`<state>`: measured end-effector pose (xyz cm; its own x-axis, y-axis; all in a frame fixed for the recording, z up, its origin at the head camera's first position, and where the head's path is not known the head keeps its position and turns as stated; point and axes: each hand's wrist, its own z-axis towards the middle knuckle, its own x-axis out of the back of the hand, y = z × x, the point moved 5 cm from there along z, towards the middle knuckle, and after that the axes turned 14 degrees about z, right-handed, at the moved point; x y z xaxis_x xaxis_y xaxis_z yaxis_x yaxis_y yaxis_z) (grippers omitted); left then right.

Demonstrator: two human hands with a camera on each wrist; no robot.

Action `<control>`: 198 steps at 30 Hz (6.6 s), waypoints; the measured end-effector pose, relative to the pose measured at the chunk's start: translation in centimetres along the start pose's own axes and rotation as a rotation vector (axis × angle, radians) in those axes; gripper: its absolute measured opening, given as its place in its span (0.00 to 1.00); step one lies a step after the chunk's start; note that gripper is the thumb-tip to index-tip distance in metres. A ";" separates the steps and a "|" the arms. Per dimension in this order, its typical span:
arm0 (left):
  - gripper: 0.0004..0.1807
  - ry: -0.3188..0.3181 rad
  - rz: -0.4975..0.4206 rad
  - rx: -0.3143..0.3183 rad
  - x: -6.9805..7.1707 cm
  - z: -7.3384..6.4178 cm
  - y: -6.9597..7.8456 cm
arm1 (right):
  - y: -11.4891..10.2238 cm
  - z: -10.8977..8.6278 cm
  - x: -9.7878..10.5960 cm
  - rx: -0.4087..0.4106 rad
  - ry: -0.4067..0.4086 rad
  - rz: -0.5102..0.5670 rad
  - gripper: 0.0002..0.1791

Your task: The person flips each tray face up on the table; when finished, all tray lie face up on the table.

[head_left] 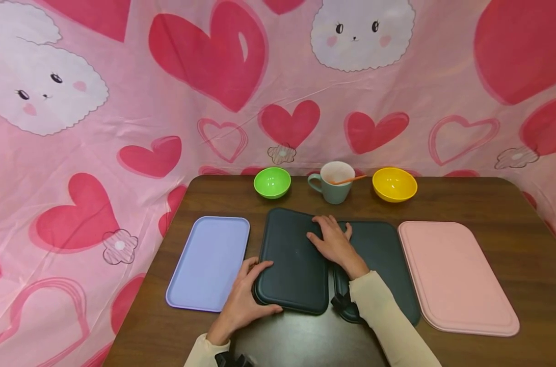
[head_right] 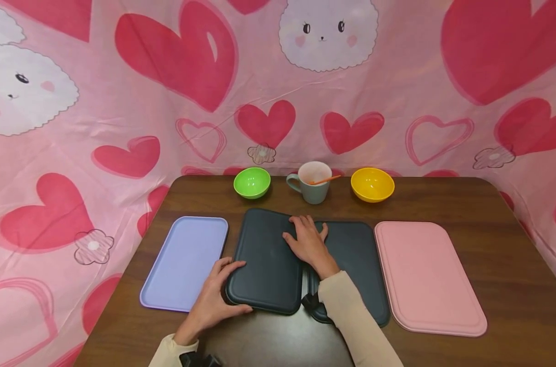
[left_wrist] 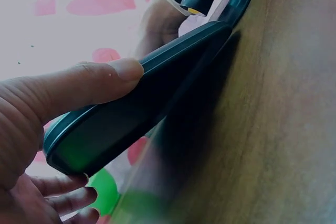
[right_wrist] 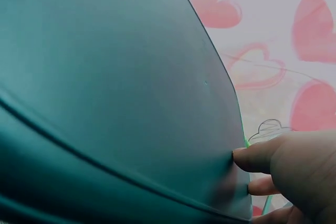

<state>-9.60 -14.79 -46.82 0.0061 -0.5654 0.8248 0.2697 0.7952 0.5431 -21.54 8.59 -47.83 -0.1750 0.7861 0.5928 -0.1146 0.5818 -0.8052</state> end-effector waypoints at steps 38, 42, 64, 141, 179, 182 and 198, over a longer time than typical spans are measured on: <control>0.43 0.280 0.048 -0.449 3.3 -0.7 4.6 | -4.7 -2.4 0.7 0.168 -0.028 0.208 0.26; 0.43 0.297 0.054 -0.498 3.6 -0.6 5.2 | -5.3 -2.8 1.0 0.169 -0.031 0.241 0.26; 0.43 0.273 0.166 -0.635 4.2 -0.3 7.9 | -6.7 -4.3 2.4 0.193 -0.091 0.413 0.27; 0.40 -0.234 0.132 -0.054 -1.2 3.0 3.6 | -2.1 -7.1 5.3 -0.141 0.068 0.520 0.31; 0.26 -0.029 -0.172 0.207 1.3 2.6 0.2 | -0.1 -6.5 2.3 -0.180 -0.070 0.497 0.38; 0.26 -0.023 -0.169 0.217 1.6 2.4 0.0 | -0.3 -6.3 1.9 -0.179 -0.073 0.489 0.39; 0.27 0.023 -0.151 0.290 2.7 1.8 -1.8 | -1.1 -5.1 -0.7 -0.203 0.024 0.622 0.34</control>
<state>-11.79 -17.37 -45.25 0.0091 -0.6840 0.7294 -0.0163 0.7293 0.6840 -16.35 8.49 -47.28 -0.1274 0.9917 0.0194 0.1880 0.0433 -0.9812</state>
